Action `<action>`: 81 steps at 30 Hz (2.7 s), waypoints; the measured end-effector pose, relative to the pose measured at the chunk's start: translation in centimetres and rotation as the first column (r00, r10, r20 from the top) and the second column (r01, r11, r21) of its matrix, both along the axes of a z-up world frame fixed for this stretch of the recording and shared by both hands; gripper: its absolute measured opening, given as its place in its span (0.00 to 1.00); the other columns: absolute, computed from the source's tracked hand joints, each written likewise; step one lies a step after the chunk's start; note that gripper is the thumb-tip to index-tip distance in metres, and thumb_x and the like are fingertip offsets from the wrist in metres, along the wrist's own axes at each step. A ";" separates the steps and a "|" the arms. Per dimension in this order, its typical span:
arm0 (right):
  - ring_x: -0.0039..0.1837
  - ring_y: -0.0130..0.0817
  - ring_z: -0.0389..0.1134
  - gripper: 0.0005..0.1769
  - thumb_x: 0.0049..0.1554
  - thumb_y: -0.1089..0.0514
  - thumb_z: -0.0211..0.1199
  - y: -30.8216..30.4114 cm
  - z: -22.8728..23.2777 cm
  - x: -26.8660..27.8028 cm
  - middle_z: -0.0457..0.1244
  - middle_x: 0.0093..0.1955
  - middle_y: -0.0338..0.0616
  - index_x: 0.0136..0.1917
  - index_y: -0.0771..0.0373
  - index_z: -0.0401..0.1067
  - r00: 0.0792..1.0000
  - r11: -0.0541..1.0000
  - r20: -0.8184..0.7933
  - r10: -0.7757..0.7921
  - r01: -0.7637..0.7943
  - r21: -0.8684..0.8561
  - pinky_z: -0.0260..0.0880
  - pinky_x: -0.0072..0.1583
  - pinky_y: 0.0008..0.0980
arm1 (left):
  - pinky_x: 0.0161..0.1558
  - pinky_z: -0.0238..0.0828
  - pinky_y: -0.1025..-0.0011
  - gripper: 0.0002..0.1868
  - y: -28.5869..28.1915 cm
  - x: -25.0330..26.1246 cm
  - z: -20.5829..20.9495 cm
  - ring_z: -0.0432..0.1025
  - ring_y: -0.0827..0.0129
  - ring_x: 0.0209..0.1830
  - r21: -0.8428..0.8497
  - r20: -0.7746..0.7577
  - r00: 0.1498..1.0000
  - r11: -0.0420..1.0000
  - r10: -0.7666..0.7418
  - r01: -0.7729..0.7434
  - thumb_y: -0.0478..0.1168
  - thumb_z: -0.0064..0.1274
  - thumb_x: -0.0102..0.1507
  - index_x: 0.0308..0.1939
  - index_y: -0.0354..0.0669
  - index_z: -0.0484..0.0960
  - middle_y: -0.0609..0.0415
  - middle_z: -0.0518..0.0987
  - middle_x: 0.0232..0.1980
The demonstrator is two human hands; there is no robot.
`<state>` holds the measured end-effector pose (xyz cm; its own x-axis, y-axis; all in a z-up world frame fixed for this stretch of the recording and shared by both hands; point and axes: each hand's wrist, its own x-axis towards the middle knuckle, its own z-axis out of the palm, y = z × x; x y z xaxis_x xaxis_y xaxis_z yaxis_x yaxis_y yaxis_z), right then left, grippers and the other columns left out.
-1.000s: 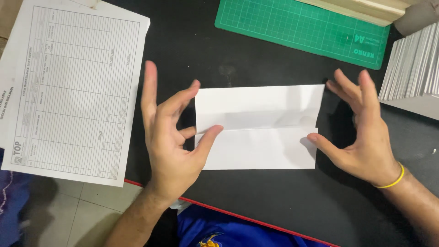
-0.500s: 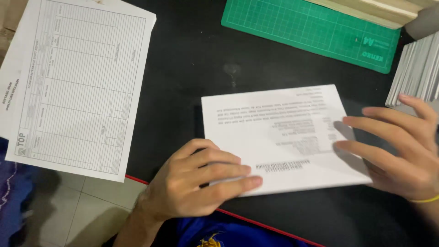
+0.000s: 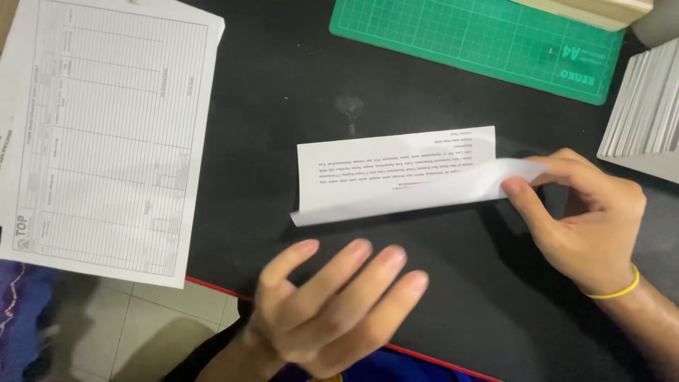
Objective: Folding printed documents and inserting them into envelopes for mailing
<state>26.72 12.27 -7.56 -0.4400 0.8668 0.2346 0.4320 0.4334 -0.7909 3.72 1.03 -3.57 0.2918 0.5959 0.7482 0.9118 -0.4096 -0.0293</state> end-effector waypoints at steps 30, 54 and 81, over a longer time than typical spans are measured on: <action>0.63 0.48 0.59 0.20 0.51 0.50 0.55 1.5 -0.8 -1.2 0.58 0.62 0.50 0.55 0.58 0.67 0.831 0.911 0.549 0.091 -0.292 0.292 0.52 0.61 0.42 | 0.56 0.59 0.65 0.26 4.2 2.4 -4.9 0.57 0.69 0.65 -0.601 -0.105 0.976 0.770 0.189 -0.214 0.57 0.42 0.64 0.62 0.54 0.64 0.58 0.63 0.65; 0.60 0.50 0.61 0.19 0.51 0.49 0.55 1.7 -1.3 -1.4 0.57 0.62 0.55 0.53 0.58 0.69 0.826 0.913 0.558 0.074 -0.282 0.296 0.52 0.61 0.41 | 0.60 0.50 0.57 0.23 4.5 2.3 -5.9 0.62 0.69 0.62 -0.561 -0.062 0.976 0.802 0.207 -0.206 0.54 0.26 0.67 0.60 0.51 0.67 0.57 0.68 0.61; 0.57 0.65 0.65 0.19 0.51 0.53 0.54 1.6 -1.6 -1.7 0.60 0.63 0.73 0.51 0.68 0.71 0.824 0.855 0.550 0.137 -0.379 0.354 0.60 0.58 0.50 | 0.57 0.58 0.45 0.47 3.7 1.8 -4.4 0.60 0.73 0.65 -0.652 -0.019 0.968 0.731 0.248 -0.200 0.62 0.73 0.47 0.61 0.53 0.65 0.58 0.65 0.65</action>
<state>25.01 13.82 -9.11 -0.7897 0.5636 0.2424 0.5256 0.8253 -0.2066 5.53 4.72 -7.92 0.0523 0.9835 0.1733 0.9694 -0.0917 0.2278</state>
